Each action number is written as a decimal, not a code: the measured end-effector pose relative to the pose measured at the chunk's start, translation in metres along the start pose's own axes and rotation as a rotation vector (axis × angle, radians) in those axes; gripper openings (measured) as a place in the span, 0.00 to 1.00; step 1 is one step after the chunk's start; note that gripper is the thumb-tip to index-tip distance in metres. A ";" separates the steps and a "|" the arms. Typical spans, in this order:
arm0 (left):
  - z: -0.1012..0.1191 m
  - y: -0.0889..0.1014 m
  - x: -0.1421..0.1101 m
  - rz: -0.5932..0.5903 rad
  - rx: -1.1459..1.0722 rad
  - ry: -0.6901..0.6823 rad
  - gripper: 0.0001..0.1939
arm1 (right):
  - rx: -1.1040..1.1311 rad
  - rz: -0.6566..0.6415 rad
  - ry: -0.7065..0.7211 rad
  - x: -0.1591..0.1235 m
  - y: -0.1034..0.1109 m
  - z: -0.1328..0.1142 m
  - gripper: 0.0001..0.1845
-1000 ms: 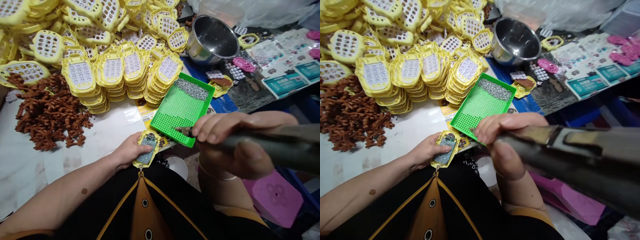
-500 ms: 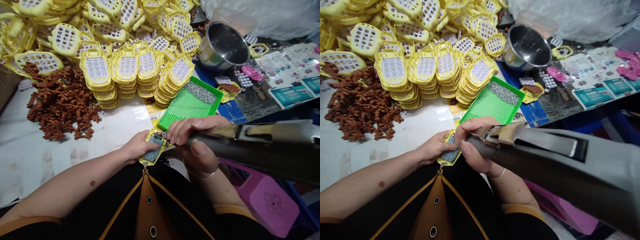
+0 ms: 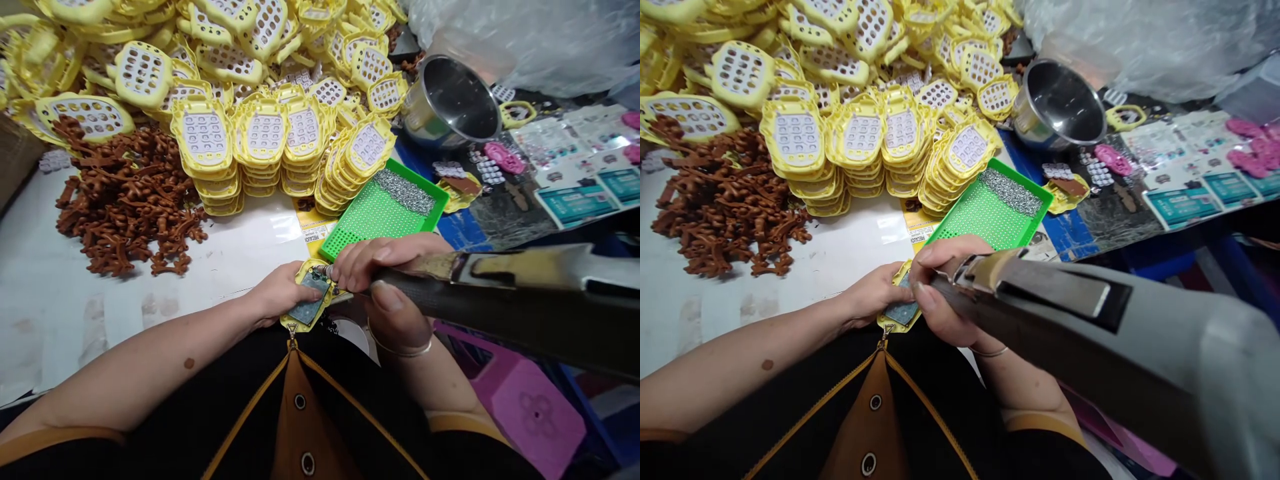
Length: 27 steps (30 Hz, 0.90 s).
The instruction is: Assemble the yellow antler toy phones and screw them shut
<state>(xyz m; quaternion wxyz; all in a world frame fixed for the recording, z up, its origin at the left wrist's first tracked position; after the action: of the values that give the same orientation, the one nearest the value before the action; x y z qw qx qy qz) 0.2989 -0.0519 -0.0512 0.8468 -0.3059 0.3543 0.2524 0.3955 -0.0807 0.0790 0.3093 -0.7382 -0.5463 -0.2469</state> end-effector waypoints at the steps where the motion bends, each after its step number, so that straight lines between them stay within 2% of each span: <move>1: 0.000 0.000 0.000 -0.003 -0.005 -0.001 0.16 | 0.010 -0.004 -0.007 0.000 -0.001 0.001 0.12; 7: 0.001 -0.001 0.000 -0.011 -0.043 -0.002 0.13 | 0.024 -0.003 0.010 0.002 -0.004 0.003 0.11; 11: 0.002 0.000 0.000 0.000 -0.041 0.005 0.12 | -0.001 -0.040 -0.071 0.000 -0.007 0.008 0.11; 13: 0.001 0.000 0.000 0.005 -0.033 0.005 0.12 | 0.007 -0.056 -0.073 0.002 -0.007 0.003 0.11; 15: -0.002 0.002 0.001 0.007 -0.052 0.032 0.13 | 0.000 -0.042 -0.014 0.009 -0.002 -0.010 0.11; 17: -0.005 0.004 0.001 -0.007 -0.111 0.066 0.16 | -0.076 0.027 0.064 0.016 0.014 -0.024 0.10; 21: -0.002 0.007 -0.001 -0.081 -0.272 0.041 0.22 | -0.301 0.251 0.136 0.015 0.066 -0.032 0.08; 24: 0.001 0.009 -0.001 -0.067 -0.312 0.035 0.23 | -0.368 0.267 0.164 0.009 0.094 -0.021 0.08; 27: 0.002 0.008 0.000 -0.038 -0.289 0.058 0.23 | -0.393 0.270 0.190 0.003 0.107 -0.011 0.09</move>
<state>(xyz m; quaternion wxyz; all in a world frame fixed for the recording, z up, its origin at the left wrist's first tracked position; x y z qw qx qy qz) 0.2948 -0.0451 -0.0524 0.7881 -0.4384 0.3328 0.2756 0.4989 -0.1094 0.0690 0.2402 -0.8238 -0.3526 -0.3731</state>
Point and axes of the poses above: each hand's wrist, its own x-axis towards the middle knuckle, its own y-axis out of the back of the hand, z = x × y, the point moved 8 cm from there along x, towards the middle knuckle, and after that the axes turned 12 degrees about y, right-handed, at the moved point
